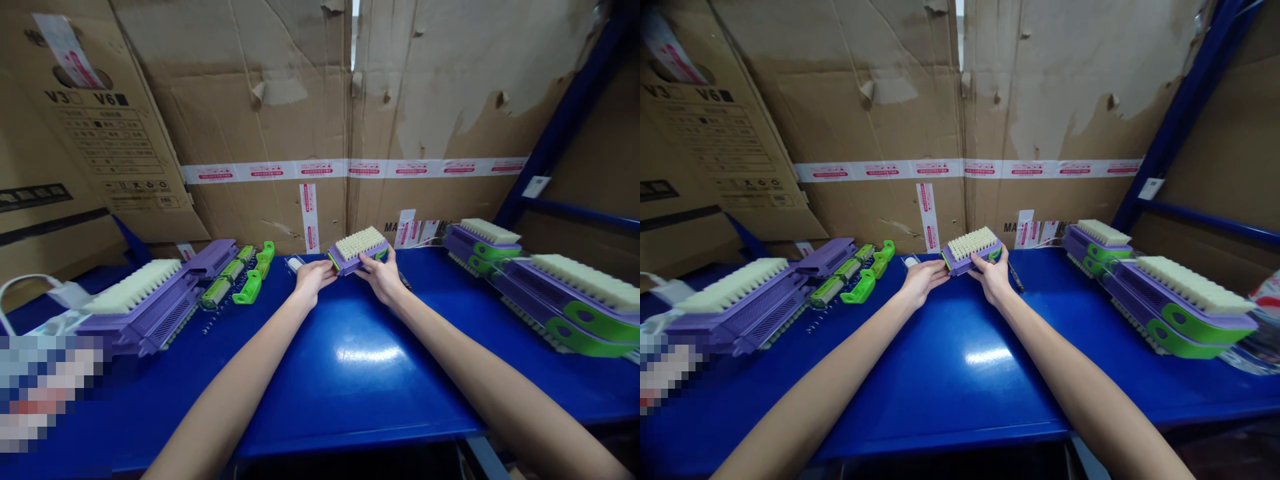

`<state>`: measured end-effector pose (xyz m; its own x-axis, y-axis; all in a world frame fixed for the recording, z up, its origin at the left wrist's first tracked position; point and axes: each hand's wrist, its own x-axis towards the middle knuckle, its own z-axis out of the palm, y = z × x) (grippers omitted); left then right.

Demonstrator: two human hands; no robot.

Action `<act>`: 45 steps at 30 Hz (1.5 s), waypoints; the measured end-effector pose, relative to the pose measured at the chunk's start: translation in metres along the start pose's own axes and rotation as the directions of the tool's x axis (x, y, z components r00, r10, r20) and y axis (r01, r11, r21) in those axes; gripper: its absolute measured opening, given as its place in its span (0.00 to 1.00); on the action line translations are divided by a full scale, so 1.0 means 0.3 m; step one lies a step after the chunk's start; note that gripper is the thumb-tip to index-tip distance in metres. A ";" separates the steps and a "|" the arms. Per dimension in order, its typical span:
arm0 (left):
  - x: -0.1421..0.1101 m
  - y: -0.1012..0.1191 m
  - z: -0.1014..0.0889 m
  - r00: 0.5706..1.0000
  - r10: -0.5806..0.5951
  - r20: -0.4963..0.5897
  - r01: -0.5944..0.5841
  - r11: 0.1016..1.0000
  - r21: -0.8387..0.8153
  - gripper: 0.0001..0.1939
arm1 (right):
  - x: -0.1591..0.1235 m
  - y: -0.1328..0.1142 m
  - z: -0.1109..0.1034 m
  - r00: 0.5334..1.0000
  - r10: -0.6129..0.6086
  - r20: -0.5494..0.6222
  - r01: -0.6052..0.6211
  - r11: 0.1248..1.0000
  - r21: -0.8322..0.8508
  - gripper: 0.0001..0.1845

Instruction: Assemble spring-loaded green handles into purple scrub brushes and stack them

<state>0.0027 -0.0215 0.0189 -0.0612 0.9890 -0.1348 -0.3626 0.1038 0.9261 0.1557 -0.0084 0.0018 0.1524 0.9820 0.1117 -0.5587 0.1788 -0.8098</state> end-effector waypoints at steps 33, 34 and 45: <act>0.030 -0.019 -0.003 0.943 0.326 0.068 -0.330 0.889 0.318 0.11 | 0.013 -0.022 -0.001 0.971 0.239 0.024 -0.239 0.969 0.053 0.09; 0.034 -0.021 -0.008 0.915 0.397 0.072 -0.394 0.839 0.376 0.13 | 0.016 -0.027 -0.003 0.963 0.271 0.013 -0.271 0.961 0.062 0.06; 0.052 -0.019 -0.071 0.478 0.614 0.628 -0.776 -0.040 0.630 0.20 | 0.006 -0.044 0.010 0.889 0.457 0.014 -0.453 0.885 -0.108 0.08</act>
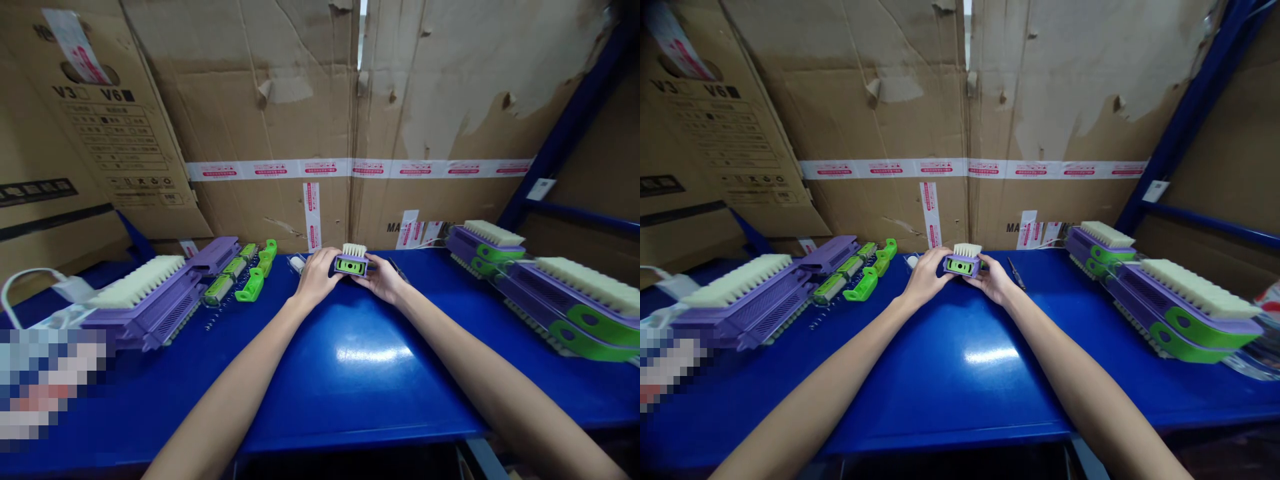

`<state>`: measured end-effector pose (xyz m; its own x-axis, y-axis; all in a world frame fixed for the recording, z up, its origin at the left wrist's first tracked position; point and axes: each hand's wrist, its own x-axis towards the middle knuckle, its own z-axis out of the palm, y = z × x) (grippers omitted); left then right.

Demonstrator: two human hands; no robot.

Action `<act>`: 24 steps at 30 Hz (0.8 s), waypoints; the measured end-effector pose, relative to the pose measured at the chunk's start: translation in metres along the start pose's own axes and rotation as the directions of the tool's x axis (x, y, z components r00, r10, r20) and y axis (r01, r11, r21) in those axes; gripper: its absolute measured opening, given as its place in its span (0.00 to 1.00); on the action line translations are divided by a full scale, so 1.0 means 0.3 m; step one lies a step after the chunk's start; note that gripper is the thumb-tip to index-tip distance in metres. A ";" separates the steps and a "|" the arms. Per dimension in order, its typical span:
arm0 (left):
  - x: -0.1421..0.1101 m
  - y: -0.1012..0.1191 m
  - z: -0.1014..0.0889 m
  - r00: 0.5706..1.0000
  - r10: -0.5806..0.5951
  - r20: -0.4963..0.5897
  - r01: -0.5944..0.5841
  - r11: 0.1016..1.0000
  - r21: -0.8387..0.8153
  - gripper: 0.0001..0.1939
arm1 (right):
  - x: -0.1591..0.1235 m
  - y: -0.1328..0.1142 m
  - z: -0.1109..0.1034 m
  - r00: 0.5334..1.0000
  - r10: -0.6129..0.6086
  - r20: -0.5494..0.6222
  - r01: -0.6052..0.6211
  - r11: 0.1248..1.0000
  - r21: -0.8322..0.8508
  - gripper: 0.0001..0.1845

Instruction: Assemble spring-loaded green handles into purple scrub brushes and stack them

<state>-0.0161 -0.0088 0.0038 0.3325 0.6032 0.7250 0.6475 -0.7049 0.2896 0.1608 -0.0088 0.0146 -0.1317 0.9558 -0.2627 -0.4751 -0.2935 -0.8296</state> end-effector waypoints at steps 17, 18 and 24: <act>0.007 -0.015 -0.008 0.994 -0.018 -0.112 0.014 0.999 -0.041 0.21 | 0.060 0.055 -0.078 0.474 -0.707 0.525 0.697 -0.064 -0.715 0.36; 0.008 -0.016 -0.010 0.996 -0.017 -0.089 0.013 0.999 -0.041 0.21 | 0.064 0.053 -0.079 0.491 -0.713 0.500 0.691 -0.031 -0.722 0.32; 0.007 -0.025 -0.042 0.997 0.000 0.081 -0.019 0.972 0.235 0.21 | 0.068 0.037 -0.093 0.495 -0.730 0.471 0.661 -0.036 -0.749 0.20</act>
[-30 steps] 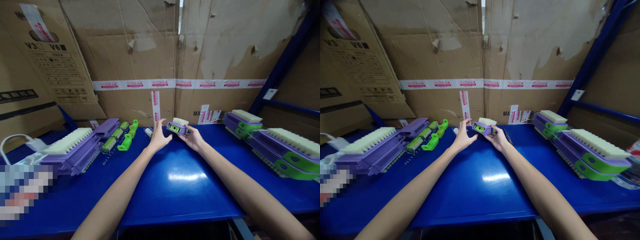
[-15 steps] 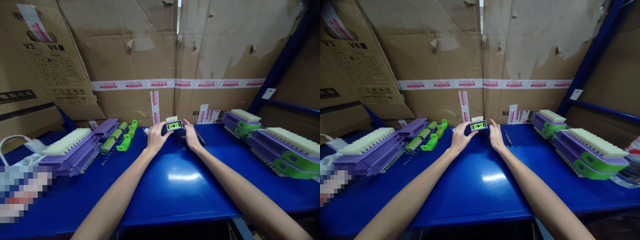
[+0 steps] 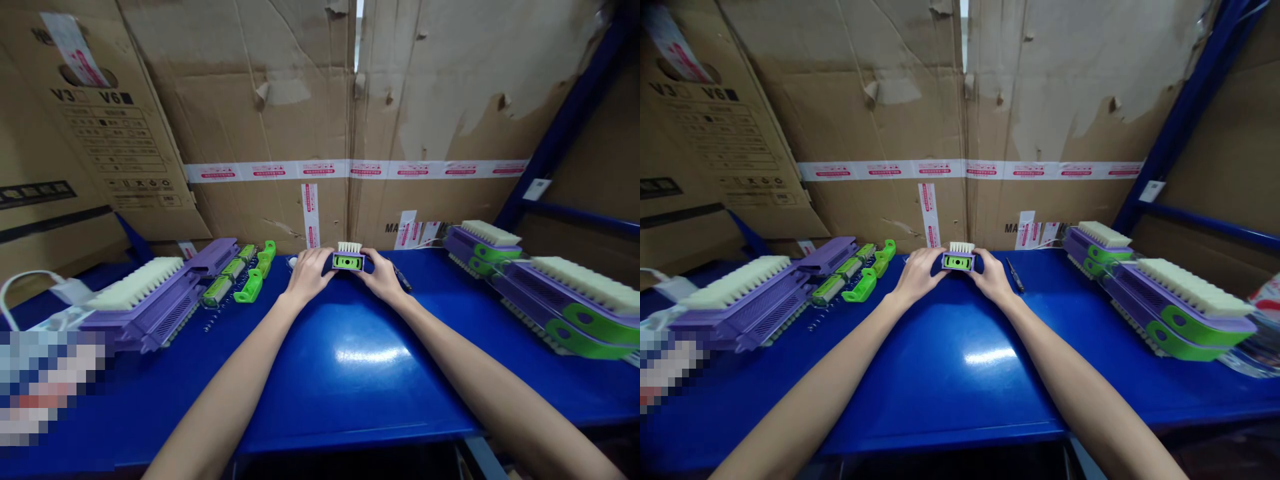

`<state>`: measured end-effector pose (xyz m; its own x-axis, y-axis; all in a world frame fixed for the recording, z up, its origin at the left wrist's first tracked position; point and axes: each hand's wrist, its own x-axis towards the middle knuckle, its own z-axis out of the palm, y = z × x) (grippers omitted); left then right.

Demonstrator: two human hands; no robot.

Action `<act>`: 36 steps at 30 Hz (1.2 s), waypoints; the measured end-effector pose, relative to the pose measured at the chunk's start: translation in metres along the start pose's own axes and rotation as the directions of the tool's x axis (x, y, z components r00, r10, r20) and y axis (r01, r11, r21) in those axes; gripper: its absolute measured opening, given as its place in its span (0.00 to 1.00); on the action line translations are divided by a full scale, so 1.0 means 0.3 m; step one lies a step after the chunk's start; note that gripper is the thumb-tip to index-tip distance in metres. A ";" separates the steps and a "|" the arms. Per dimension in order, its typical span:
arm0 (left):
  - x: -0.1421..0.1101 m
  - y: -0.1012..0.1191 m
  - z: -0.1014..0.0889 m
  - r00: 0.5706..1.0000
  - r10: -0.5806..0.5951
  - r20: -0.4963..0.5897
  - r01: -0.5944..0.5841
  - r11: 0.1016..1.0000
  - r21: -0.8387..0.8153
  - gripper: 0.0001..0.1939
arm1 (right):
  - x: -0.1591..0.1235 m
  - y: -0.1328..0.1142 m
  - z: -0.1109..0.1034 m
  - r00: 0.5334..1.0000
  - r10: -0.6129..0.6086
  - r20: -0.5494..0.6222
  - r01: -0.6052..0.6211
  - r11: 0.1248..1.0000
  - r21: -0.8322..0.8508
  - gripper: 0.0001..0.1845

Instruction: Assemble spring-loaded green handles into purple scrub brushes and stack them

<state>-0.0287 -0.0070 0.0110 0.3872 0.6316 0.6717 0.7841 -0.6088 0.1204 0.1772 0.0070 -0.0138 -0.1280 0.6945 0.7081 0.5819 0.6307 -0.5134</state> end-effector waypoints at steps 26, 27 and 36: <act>0.018 -0.076 -0.009 0.637 -0.765 0.097 0.751 0.586 -0.303 0.19 | -0.017 -0.079 0.005 0.968 -0.152 0.201 0.236 0.825 -0.514 0.15; 0.027 -0.078 -0.013 0.553 -0.816 0.169 0.774 0.429 -0.465 0.18 | -0.017 -0.079 0.005 0.967 -0.155 0.202 0.239 0.823 -0.516 0.15; 0.040 -0.081 -0.045 0.404 -0.801 0.443 0.681 -0.060 -0.730 0.12 | -0.017 -0.078 0.000 0.967 -0.153 0.204 0.240 0.819 -0.522 0.14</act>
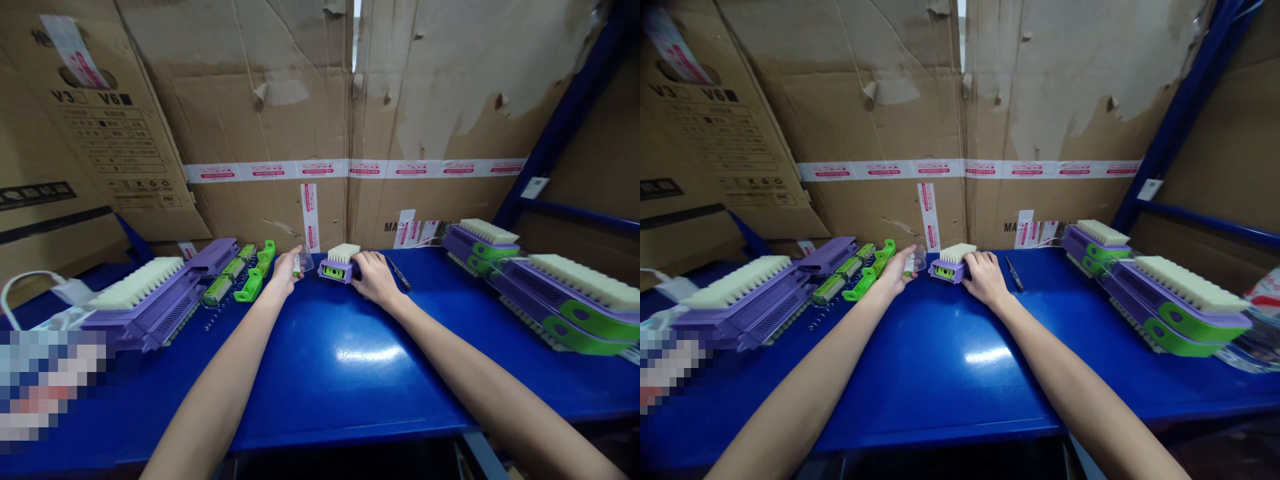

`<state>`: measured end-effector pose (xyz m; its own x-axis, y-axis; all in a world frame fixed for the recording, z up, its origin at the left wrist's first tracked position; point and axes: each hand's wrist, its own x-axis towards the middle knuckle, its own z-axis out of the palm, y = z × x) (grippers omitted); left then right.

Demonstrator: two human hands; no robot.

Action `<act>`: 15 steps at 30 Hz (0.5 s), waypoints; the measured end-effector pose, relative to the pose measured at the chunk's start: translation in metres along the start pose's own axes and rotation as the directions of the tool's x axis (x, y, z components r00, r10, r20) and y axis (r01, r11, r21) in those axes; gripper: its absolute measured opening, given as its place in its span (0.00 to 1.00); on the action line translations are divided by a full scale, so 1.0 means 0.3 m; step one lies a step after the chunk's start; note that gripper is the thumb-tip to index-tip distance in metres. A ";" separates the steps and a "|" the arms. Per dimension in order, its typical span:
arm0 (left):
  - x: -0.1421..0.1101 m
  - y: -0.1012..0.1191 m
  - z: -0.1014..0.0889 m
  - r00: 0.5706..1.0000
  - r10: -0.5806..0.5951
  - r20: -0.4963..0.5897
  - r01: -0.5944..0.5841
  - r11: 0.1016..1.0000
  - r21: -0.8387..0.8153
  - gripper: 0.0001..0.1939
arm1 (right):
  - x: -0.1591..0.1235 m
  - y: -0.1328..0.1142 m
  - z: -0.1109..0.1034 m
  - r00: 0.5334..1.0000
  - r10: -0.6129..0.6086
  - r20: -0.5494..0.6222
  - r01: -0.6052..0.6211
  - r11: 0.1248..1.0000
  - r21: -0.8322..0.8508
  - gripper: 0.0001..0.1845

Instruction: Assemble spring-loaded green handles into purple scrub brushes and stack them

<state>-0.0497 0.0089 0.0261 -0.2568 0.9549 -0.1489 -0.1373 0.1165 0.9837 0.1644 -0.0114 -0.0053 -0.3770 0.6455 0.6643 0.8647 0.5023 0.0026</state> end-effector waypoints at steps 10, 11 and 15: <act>-0.048 -0.027 -0.012 0.781 0.586 0.218 -0.310 0.061 0.949 0.20 | 0.001 -0.002 0.006 1.000 0.025 -0.008 -0.025 0.999 -0.032 0.13; -0.054 -0.024 -0.008 0.769 0.597 0.230 -0.317 0.044 0.947 0.20 | 0.001 -0.003 0.006 0.999 0.036 -0.011 -0.037 0.999 -0.037 0.13; -0.083 0.008 0.015 0.712 0.669 0.213 -0.387 0.121 0.914 0.20 | 0.001 -0.010 0.007 0.997 0.073 -0.020 -0.074 0.994 -0.083 0.12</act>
<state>-0.0394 -0.0135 0.0326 -0.0705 0.8164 0.5731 0.9572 -0.1062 0.2691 0.1609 -0.0114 -0.0066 -0.3062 0.6686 0.6777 0.9149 0.4034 0.0153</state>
